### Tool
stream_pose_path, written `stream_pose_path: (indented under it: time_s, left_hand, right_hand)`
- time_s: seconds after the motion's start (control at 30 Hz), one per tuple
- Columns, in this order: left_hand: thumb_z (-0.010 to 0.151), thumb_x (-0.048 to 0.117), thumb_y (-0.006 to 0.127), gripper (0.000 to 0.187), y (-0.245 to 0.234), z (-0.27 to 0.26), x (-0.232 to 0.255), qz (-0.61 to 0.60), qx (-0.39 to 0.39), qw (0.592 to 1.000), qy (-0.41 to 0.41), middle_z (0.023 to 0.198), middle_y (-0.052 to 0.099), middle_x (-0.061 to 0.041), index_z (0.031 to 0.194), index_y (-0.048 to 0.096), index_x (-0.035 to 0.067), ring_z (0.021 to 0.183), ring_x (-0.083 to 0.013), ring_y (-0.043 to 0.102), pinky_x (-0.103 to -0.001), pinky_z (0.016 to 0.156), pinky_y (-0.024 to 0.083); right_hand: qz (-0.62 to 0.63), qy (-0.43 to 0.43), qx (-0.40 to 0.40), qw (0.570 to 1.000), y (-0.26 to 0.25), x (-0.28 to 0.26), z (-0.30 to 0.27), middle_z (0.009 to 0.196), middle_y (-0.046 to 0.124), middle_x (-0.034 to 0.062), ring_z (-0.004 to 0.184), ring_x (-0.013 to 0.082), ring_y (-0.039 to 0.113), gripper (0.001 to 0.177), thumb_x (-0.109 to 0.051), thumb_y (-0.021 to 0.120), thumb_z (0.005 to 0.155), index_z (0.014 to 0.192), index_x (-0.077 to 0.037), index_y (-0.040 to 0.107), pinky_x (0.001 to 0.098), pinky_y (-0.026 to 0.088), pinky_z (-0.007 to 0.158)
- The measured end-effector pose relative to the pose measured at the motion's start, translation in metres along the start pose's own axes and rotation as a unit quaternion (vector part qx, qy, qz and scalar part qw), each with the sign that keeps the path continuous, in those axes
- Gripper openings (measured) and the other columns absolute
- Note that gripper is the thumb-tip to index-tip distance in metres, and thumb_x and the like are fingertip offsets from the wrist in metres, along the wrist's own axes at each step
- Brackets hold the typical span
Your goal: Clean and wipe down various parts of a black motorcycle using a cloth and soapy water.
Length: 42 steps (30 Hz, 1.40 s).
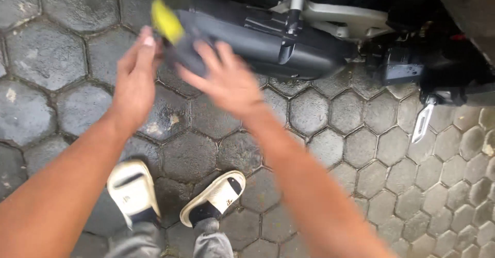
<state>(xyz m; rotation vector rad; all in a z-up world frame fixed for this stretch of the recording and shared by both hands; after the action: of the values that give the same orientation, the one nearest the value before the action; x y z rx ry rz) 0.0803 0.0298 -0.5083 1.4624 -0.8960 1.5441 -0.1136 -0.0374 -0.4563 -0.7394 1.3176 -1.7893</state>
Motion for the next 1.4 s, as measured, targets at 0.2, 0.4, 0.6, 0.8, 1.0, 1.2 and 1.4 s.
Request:
stream_pose_path:
  time_s: [0.2, 0.4, 0.6, 0.8, 1.0, 1.2, 1.4]
  left_hand:
    - [0.098, 0.052, 0.049, 0.077, 0.024, -0.007, -0.015, -0.236, 0.015, 0.939, -0.251, 0.162, 0.041, -0.009, 0.156, 0.033, 0.003, 0.145, -0.0261, 0.045, -0.04, 0.113, 0.033]
    - [0.103, 0.05, 0.044, 0.075, 0.03, -0.016, -0.028, -0.195, -0.014, 0.975, -0.11, 0.165, 0.039, -0.01, 0.161, 0.028, 0.006, 0.144, -0.0288, 0.045, -0.038, 0.119, 0.033]
    - [0.109, 0.044, 0.048, 0.068, 0.014, -0.029, -0.02, -0.042, -0.056, 0.997, -0.033, 0.169, 0.042, -0.015, 0.162, 0.036, 0.003, 0.16, -0.0292, 0.038, -0.041, 0.131, 0.028]
    - [0.101, 0.024, 0.069, 0.085, 0.039, -0.038, 0.043, 0.338, -0.118, 0.896, 0.263, 0.172, 0.016, -0.025, 0.167, 0.021, 0.0, 0.16, -0.0475, 0.016, -0.06, 0.13, 0.014]
    - [0.092, 0.024, 0.071, 0.087, 0.097, -0.023, 0.059, 0.434, -0.151, 0.848, 0.263, 0.17, 0.016, -0.023, 0.163, 0.025, 0.002, 0.155, -0.0489, 0.007, -0.063, 0.125, 0.012]
    - [0.079, 0.028, 0.072, 0.1, 0.147, -0.001, 0.046, 0.508, -0.216, 0.801, 0.233, 0.165, 0.013, -0.021, 0.162, 0.021, 0.006, 0.15, -0.0465, 0.002, -0.061, 0.122, 0.007]
    - [0.071, 0.025, 0.076, 0.104, 0.158, -0.008, 0.066, 0.59, -0.21, 0.768, 0.132, 0.166, 0.014, -0.017, 0.157, 0.024, -0.004, 0.151, -0.0477, 0.002, -0.065, 0.118, 0.008]
  right_hand:
    - [-0.273, -0.032, -0.366, 0.889, -0.064, 0.102, -0.111, 0.149, 0.044, 0.0091, 0.137, 0.035, 0.042, 0.057, -0.015, 0.066, 0.083, 0.137, -0.034, 0.064, 0.052, 0.038, 0.115]
    - [0.039, 0.311, -0.233, 0.921, -0.014, 0.012, -0.04, 0.143, 0.04, 0.0222, 0.134, 0.0374, 0.038, 0.068, -0.053, 0.059, 0.098, 0.142, -0.004, 0.045, 0.051, 0.036, 0.106]
    - [-0.143, 0.032, -0.116, 0.982, 0.061, -0.044, -0.005, 0.135, 0.052, 0.0092, 0.123, 0.0335, 0.049, 0.041, -0.019, 0.064, 0.089, 0.13, -0.024, 0.066, 0.0481, 0.049, 0.096]
    - [-0.108, 0.085, -0.028, 0.99, -0.05, 0.066, -0.107, 0.14, 0.056, 0.0085, 0.127, 0.0364, 0.05, 0.035, -0.019, 0.068, 0.099, 0.133, -0.027, 0.067, 0.0461, 0.048, 0.105]
    - [-0.043, 0.411, 0.115, 0.903, -0.049, 0.221, -0.183, 0.12, 0.065, 0.022, 0.104, 0.0381, 0.064, 0.046, -0.001, 0.075, 0.09, 0.133, 0.001, 0.059, 0.0459, 0.053, 0.088]
    - [0.013, 0.178, 0.188, 0.966, -0.027, 0.07, -0.048, 0.138, 0.061, 0.0137, 0.124, 0.0337, 0.058, 0.047, -0.005, 0.064, 0.095, 0.142, -0.01, 0.058, 0.0484, 0.046, 0.11]
    - [-0.093, 0.306, 0.151, 0.935, -0.045, 0.081, -0.048, 0.142, 0.053, 0.0087, 0.125, 0.0399, 0.05, 0.062, -0.001, 0.065, 0.075, 0.132, -0.026, 0.065, 0.0528, 0.045, 0.093]
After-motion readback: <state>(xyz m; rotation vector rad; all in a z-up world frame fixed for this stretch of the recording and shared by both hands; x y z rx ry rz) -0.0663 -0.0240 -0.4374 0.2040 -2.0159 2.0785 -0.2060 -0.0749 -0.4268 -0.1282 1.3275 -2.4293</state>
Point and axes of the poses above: each hand's wrist, its own z-axis towards the middle knuckle, its own y-axis out of the palm, x = y × z, the point moved 2 cm from there along z, towards the middle knuckle
